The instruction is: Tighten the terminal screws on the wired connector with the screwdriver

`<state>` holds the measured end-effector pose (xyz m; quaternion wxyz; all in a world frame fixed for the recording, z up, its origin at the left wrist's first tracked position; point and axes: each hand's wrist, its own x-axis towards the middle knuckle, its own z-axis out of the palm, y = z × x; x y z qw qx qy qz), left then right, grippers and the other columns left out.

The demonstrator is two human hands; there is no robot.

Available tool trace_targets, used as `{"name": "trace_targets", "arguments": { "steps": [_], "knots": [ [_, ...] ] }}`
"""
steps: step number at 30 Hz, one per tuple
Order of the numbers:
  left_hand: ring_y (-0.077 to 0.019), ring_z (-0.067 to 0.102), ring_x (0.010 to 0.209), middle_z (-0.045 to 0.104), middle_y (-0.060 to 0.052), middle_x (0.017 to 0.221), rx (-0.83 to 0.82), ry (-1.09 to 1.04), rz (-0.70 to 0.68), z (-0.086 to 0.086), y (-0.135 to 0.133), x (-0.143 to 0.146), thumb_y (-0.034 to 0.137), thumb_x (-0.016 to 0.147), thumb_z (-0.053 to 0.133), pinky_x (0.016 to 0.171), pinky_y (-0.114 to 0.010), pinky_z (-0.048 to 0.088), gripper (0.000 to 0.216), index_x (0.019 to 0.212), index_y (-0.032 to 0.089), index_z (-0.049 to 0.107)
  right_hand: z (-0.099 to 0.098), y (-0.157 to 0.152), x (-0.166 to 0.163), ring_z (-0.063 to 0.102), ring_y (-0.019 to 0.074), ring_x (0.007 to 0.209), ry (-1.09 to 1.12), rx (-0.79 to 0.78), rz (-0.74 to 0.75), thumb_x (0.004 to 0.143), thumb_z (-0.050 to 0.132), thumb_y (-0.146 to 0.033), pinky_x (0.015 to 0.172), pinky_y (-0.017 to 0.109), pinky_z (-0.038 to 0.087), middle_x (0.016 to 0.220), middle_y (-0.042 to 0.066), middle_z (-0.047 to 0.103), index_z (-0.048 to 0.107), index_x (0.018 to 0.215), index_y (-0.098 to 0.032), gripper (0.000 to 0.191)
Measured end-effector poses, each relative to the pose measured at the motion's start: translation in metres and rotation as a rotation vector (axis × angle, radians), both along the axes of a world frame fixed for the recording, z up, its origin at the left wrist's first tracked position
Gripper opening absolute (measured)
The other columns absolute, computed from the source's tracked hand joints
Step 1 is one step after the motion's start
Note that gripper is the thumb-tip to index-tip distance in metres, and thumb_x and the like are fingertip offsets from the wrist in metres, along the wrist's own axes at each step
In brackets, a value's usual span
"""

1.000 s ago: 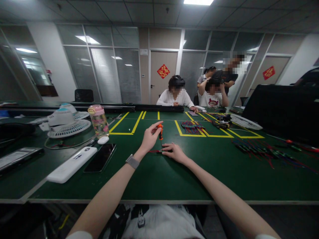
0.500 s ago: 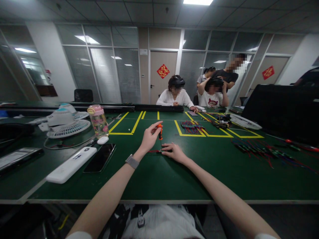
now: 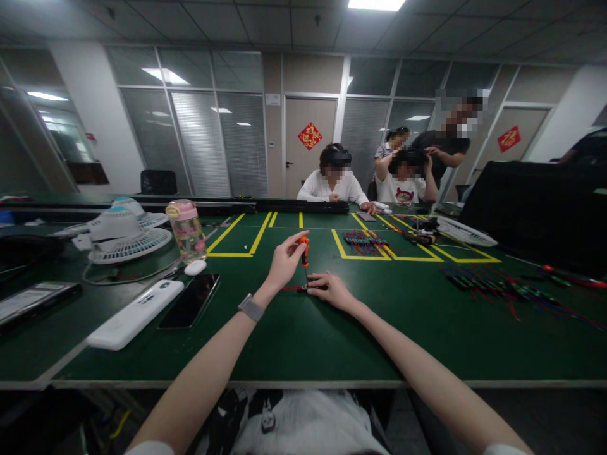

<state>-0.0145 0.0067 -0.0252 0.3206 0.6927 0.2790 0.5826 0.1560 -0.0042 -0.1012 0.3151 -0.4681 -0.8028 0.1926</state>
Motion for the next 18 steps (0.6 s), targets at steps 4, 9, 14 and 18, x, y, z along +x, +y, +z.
{"name": "trace_targets", "arguments": {
  "steps": [4, 9, 14, 18],
  "knots": [
    [-0.0167, 0.065, 0.093, 0.068, -0.007, 0.106, -0.002, 0.0, -0.001, 0.0009, -0.0012, -0.0003, 0.024, 0.085, 0.055, 0.085, -0.029, 0.051, 0.034, 0.118, 0.016, 0.061, -0.0002, -0.0004, 0.0003, 0.056, 0.0285, 0.117, 0.003, 0.0, 0.004, 0.078, 0.065, -0.034, 0.11, 0.058, 0.018, 0.12, 0.009, 0.065, 0.074, 0.095, -0.026, 0.021],
    [-0.0171, 0.065, 0.096, 0.068, -0.008, 0.106, -0.005, 0.0, -0.003, 0.002, -0.0026, 0.0, 0.023, 0.085, 0.055, 0.086, -0.03, 0.051, 0.034, 0.118, 0.015, 0.06, -0.0005, -0.0008, 0.0003, 0.056, 0.0287, 0.118, 0.009, 0.007, 0.006, 0.078, 0.065, -0.034, 0.11, 0.058, 0.017, 0.12, 0.01, 0.065, 0.074, 0.096, -0.025, 0.022],
    [-0.017, 0.065, 0.096, 0.068, -0.007, 0.106, -0.01, -0.005, -0.001, 0.0031, -0.0034, -0.0001, 0.023, 0.084, 0.055, 0.087, -0.03, 0.051, 0.034, 0.117, 0.016, 0.061, -0.0015, -0.0001, 0.0005, 0.056, 0.0285, 0.117, 0.015, 0.009, 0.01, 0.078, 0.065, -0.034, 0.11, 0.058, 0.017, 0.12, 0.009, 0.065, 0.074, 0.095, -0.026, 0.021],
    [-0.0169, 0.065, 0.095, 0.068, -0.008, 0.107, -0.016, 0.002, -0.005, 0.0043, -0.0047, -0.0005, 0.023, 0.084, 0.055, 0.086, -0.029, 0.051, 0.035, 0.118, 0.015, 0.06, -0.0016, 0.0002, 0.001, 0.056, 0.0287, 0.117, 0.015, 0.012, 0.013, 0.078, 0.065, -0.034, 0.109, 0.059, 0.017, 0.12, 0.01, 0.065, 0.074, 0.096, -0.025, 0.022]
  ]
}}
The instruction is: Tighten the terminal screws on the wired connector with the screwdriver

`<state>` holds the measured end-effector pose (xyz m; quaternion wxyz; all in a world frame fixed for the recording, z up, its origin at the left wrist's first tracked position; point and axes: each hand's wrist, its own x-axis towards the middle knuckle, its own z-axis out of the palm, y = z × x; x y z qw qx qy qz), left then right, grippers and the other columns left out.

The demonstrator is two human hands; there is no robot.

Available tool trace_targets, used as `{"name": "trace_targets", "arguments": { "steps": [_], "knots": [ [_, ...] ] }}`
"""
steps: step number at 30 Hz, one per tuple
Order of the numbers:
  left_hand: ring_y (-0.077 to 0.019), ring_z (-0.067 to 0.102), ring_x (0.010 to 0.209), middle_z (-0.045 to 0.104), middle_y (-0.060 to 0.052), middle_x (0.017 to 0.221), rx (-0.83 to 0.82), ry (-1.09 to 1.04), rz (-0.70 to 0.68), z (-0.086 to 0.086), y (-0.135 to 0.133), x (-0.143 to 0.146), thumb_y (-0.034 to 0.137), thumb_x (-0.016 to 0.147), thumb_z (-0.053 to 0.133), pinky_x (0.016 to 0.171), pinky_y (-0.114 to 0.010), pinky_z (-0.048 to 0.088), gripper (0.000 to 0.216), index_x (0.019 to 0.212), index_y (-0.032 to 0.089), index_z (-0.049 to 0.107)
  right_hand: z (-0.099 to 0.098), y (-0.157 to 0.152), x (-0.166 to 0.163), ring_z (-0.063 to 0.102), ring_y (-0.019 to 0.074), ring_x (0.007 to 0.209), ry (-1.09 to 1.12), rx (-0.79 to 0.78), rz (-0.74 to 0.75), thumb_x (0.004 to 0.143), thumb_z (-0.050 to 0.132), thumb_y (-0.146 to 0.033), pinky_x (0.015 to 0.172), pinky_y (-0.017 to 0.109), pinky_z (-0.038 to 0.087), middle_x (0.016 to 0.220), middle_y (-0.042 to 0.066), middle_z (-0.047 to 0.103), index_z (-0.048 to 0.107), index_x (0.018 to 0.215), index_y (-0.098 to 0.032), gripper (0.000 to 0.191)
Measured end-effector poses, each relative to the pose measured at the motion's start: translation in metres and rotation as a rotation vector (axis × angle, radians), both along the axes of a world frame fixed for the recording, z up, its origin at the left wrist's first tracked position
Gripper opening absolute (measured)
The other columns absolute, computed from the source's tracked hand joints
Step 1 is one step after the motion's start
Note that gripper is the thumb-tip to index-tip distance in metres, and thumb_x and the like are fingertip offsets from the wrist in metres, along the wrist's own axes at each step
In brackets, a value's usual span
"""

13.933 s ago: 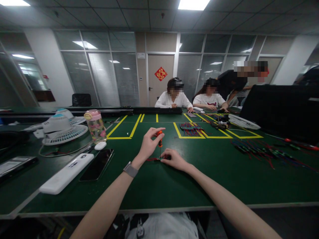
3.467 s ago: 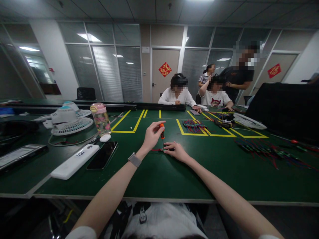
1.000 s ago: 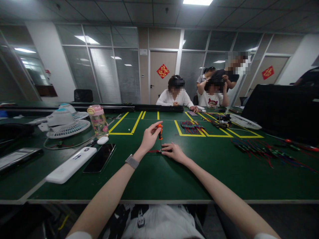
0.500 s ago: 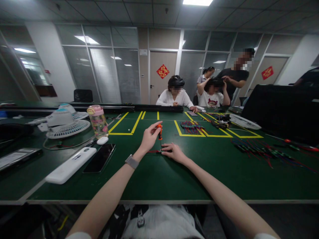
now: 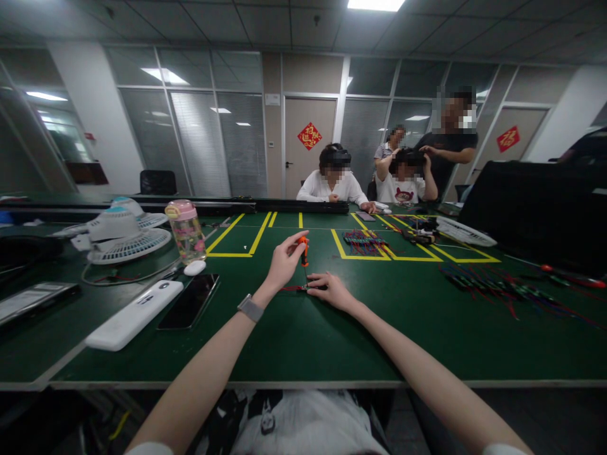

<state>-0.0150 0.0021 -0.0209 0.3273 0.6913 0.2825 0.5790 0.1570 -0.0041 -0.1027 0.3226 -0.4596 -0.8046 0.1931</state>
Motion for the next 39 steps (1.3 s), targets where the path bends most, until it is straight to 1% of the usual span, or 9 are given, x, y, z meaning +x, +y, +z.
{"name": "trace_targets", "arguments": {
  "steps": [9, 15, 24, 34, 39],
  "knots": [
    [-0.0161, 0.066, 0.093, 0.068, -0.008, 0.105, -0.005, -0.022, -0.015, -0.0036, 0.0042, 0.0009, 0.023, 0.084, 0.055, 0.086, -0.029, 0.05, 0.034, 0.117, 0.016, 0.061, 0.0022, -0.0017, -0.0012, 0.057, 0.0287, 0.117, 0.0, -0.002, -0.01, 0.077, 0.066, -0.033, 0.109, 0.059, 0.018, 0.12, 0.01, 0.065, 0.074, 0.094, -0.025, 0.021],
    [-0.0167, 0.066, 0.094, 0.068, -0.008, 0.107, -0.002, -0.011, -0.014, -0.003, 0.0034, 0.0006, 0.024, 0.085, 0.055, 0.087, -0.03, 0.05, 0.035, 0.119, 0.016, 0.06, 0.0046, -0.0035, -0.0017, 0.057, 0.0283, 0.116, 0.003, -0.014, -0.013, 0.077, 0.065, -0.033, 0.11, 0.058, 0.017, 0.12, 0.01, 0.065, 0.074, 0.095, -0.025, 0.021],
    [-0.0169, 0.065, 0.095, 0.068, -0.007, 0.107, 0.004, -0.001, -0.012, -0.0012, 0.001, -0.0005, 0.025, 0.085, 0.055, 0.088, -0.031, 0.051, 0.035, 0.119, 0.017, 0.06, 0.004, -0.0035, -0.0017, 0.057, 0.028, 0.117, 0.017, -0.017, -0.011, 0.078, 0.065, -0.034, 0.109, 0.059, 0.016, 0.12, 0.01, 0.065, 0.074, 0.095, -0.026, 0.021],
    [-0.0168, 0.065, 0.096, 0.067, -0.008, 0.107, 0.001, -0.003, -0.018, -0.0017, 0.0015, -0.0004, 0.024, 0.085, 0.054, 0.088, -0.031, 0.05, 0.035, 0.119, 0.016, 0.059, 0.0041, -0.0034, -0.0018, 0.057, 0.0277, 0.116, 0.009, -0.018, -0.012, 0.078, 0.065, -0.033, 0.11, 0.058, 0.017, 0.12, 0.01, 0.065, 0.074, 0.095, -0.026, 0.021],
    [-0.0165, 0.066, 0.092, 0.068, -0.008, 0.105, 0.004, -0.009, -0.013, -0.0032, 0.0041, 0.0003, 0.024, 0.085, 0.055, 0.085, -0.03, 0.051, 0.035, 0.118, 0.016, 0.06, 0.002, -0.002, -0.0015, 0.057, 0.0286, 0.116, 0.004, -0.011, -0.01, 0.078, 0.065, -0.034, 0.11, 0.058, 0.017, 0.12, 0.009, 0.065, 0.074, 0.095, -0.026, 0.021]
  ]
}}
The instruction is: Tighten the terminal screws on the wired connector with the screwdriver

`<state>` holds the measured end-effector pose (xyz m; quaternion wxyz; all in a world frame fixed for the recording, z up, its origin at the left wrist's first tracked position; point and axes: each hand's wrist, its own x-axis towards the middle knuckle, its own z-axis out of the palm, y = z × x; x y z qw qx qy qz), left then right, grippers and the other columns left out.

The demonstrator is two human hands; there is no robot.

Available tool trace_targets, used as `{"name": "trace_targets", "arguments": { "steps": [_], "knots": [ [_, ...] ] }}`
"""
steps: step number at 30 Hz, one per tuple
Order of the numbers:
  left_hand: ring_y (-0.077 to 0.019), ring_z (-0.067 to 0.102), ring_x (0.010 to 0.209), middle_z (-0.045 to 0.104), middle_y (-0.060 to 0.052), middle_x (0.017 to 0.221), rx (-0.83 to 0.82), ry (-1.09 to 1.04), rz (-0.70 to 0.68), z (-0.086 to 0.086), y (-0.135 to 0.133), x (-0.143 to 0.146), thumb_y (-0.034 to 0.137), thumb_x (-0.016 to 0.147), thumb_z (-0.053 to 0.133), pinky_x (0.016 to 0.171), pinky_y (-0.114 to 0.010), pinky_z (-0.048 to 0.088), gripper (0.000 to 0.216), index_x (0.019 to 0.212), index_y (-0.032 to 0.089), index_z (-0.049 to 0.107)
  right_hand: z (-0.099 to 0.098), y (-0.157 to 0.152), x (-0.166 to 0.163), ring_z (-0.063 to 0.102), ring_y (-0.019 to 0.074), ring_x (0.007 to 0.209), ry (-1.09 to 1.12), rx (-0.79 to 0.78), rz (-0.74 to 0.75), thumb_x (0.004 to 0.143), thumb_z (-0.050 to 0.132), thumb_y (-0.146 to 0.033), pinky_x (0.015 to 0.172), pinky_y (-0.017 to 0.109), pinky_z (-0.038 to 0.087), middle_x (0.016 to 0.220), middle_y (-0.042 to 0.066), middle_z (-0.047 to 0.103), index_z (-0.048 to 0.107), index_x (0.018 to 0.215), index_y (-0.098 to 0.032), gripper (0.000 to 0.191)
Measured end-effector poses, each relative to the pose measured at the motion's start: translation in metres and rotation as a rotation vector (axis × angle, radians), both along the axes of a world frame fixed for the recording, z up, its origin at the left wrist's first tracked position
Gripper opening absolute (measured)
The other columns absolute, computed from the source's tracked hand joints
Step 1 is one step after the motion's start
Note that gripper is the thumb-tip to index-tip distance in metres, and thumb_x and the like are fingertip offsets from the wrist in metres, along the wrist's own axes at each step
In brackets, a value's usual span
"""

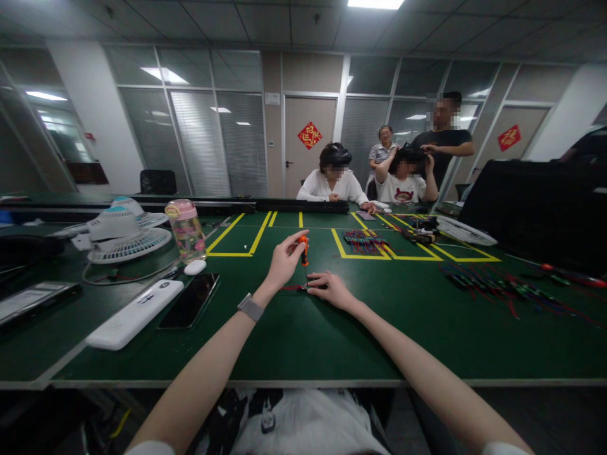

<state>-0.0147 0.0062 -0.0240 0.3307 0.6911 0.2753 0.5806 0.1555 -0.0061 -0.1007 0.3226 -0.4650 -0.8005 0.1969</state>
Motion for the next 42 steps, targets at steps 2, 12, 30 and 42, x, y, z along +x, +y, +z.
{"name": "trace_targets", "arguments": {
  "steps": [2, 12, 30, 42],
  "knots": [
    [-0.0167, 0.066, 0.093, 0.068, -0.008, 0.105, 0.001, 0.002, 0.0, 0.0, 0.0002, 0.0, 0.025, 0.085, 0.055, 0.085, -0.03, 0.051, 0.035, 0.118, 0.015, 0.06, -0.0005, 0.0004, 0.0002, 0.057, 0.0284, 0.116, -0.004, 0.001, 0.002, 0.078, 0.065, -0.034, 0.11, 0.058, 0.018, 0.12, 0.01, 0.065, 0.074, 0.095, -0.025, 0.021],
    [-0.0171, 0.066, 0.095, 0.068, -0.007, 0.106, -0.001, 0.001, -0.004, 0.0015, -0.0018, -0.0003, 0.025, 0.085, 0.055, 0.087, -0.031, 0.051, 0.035, 0.118, 0.016, 0.06, -0.0005, 0.0005, 0.001, 0.056, 0.0277, 0.117, -0.002, -0.005, 0.004, 0.078, 0.064, -0.035, 0.11, 0.058, 0.016, 0.121, 0.009, 0.064, 0.073, 0.096, -0.026, 0.022],
    [-0.0171, 0.066, 0.094, 0.068, -0.008, 0.105, 0.002, 0.003, 0.006, 0.0007, -0.0012, 0.0003, 0.024, 0.085, 0.055, 0.086, -0.031, 0.052, 0.034, 0.117, 0.016, 0.06, 0.0025, -0.0013, -0.0001, 0.056, 0.0277, 0.118, -0.005, -0.016, 0.005, 0.078, 0.064, -0.033, 0.11, 0.058, 0.017, 0.121, 0.01, 0.064, 0.074, 0.095, -0.025, 0.021],
    [-0.0156, 0.063, 0.095, 0.065, -0.007, 0.108, 0.028, 0.007, 0.01, -0.0015, -0.0003, -0.0002, 0.026, 0.086, 0.054, 0.086, -0.028, 0.049, 0.033, 0.118, 0.018, 0.061, 0.0027, -0.0012, -0.0002, 0.056, 0.0278, 0.118, -0.002, -0.016, 0.001, 0.078, 0.065, -0.033, 0.111, 0.057, 0.016, 0.121, 0.009, 0.065, 0.074, 0.095, -0.026, 0.021]
  ]
}}
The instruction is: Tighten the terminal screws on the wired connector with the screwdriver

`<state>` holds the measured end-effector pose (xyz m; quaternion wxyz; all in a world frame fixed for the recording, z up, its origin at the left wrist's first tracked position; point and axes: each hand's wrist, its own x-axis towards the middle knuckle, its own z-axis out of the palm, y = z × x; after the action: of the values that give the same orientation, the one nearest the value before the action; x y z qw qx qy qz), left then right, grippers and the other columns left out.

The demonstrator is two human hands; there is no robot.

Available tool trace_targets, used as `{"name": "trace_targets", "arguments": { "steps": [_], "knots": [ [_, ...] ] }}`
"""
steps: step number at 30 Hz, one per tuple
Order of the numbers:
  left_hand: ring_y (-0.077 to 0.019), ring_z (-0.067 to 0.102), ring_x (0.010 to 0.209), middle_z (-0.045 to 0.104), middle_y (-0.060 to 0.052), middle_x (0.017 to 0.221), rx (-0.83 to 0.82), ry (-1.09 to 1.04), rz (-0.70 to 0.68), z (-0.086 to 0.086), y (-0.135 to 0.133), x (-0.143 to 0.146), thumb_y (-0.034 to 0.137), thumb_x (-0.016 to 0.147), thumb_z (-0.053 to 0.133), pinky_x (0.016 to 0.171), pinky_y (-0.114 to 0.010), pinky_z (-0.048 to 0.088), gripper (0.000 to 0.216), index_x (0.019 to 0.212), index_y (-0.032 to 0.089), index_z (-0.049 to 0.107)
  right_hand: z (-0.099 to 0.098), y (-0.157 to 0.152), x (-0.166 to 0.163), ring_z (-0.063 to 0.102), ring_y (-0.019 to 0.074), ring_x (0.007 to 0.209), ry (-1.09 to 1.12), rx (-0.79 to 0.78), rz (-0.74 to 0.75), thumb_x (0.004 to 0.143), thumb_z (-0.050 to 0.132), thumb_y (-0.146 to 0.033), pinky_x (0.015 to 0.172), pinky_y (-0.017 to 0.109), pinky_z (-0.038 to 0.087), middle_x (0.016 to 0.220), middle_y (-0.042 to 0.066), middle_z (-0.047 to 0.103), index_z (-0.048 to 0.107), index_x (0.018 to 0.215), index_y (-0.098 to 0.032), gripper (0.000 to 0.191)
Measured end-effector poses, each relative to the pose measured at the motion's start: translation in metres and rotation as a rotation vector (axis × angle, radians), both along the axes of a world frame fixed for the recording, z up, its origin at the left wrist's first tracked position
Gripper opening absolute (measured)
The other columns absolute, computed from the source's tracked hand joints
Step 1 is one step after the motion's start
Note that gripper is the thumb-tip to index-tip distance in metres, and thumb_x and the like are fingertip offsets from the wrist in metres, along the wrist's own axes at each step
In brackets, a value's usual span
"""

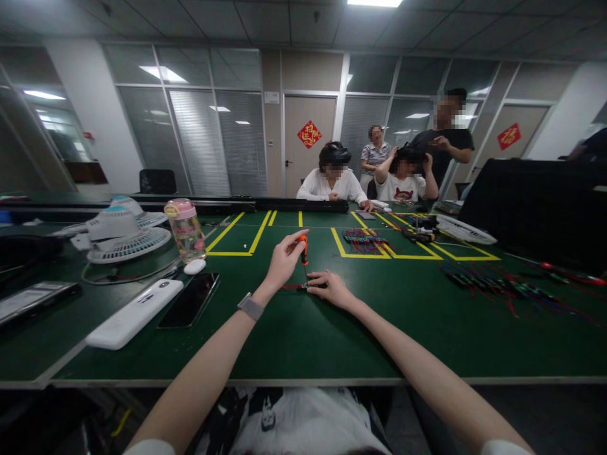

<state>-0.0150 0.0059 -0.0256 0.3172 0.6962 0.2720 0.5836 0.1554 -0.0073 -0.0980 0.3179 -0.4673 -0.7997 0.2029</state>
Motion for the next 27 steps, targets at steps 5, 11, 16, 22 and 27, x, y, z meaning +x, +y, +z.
{"name": "trace_targets", "arguments": {
  "steps": [5, 11, 16, 22, 27],
  "knots": [
    [-0.0141, 0.061, 0.091, 0.063, -0.006, 0.106, 0.04, 0.035, 0.054, 0.002, -0.001, -0.001, 0.027, 0.087, 0.052, 0.081, -0.025, 0.049, 0.032, 0.116, 0.019, 0.063, 0.0, 0.0, 0.0, 0.056, 0.0275, 0.117, -0.003, 0.005, 0.004, 0.078, 0.065, -0.033, 0.11, 0.058, 0.016, 0.12, 0.01, 0.065, 0.074, 0.095, -0.026, 0.021],
    [-0.0141, 0.06, 0.086, 0.063, -0.006, 0.101, 0.087, 0.068, 0.072, 0.003, -0.004, -0.002, 0.027, 0.086, 0.055, 0.08, -0.026, 0.05, 0.03, 0.113, 0.019, 0.064, -0.002, 0.002, 0.001, 0.056, 0.0269, 0.117, -0.001, 0.009, 0.005, 0.078, 0.065, -0.033, 0.11, 0.058, 0.016, 0.12, 0.01, 0.065, 0.073, 0.096, -0.026, 0.021],
    [-0.015, 0.06, 0.089, 0.06, -0.006, 0.101, 0.157, 0.118, 0.11, 0.002, -0.009, 0.001, 0.03, 0.086, 0.056, 0.082, -0.027, 0.049, 0.027, 0.109, 0.02, 0.065, -0.001, 0.001, 0.0, 0.057, 0.0276, 0.116, 0.001, 0.011, -0.001, 0.078, 0.065, -0.033, 0.11, 0.059, 0.016, 0.119, 0.011, 0.065, 0.073, 0.095, -0.025, 0.021],
    [-0.0171, 0.062, 0.099, 0.065, -0.007, 0.109, 0.122, 0.077, 0.021, 0.004, -0.01, 0.001, 0.028, 0.091, 0.048, 0.089, -0.03, 0.048, 0.029, 0.114, 0.018, 0.063, 0.0, 0.0, -0.001, 0.057, 0.0284, 0.116, -0.002, 0.007, -0.007, 0.078, 0.065, -0.033, 0.111, 0.057, 0.017, 0.119, 0.01, 0.065, 0.074, 0.095, -0.024, 0.021],
    [-0.0161, 0.064, 0.09, 0.066, -0.007, 0.103, 0.119, 0.055, 0.042, 0.003, -0.006, 0.0, 0.03, 0.086, 0.056, 0.083, -0.028, 0.05, 0.026, 0.106, 0.018, 0.067, 0.0, 0.0, -0.001, 0.057, 0.0288, 0.116, 0.004, 0.004, -0.013, 0.077, 0.066, -0.033, 0.11, 0.058, 0.017, 0.119, 0.009, 0.066, 0.074, 0.094, -0.025, 0.02]
  ]
}}
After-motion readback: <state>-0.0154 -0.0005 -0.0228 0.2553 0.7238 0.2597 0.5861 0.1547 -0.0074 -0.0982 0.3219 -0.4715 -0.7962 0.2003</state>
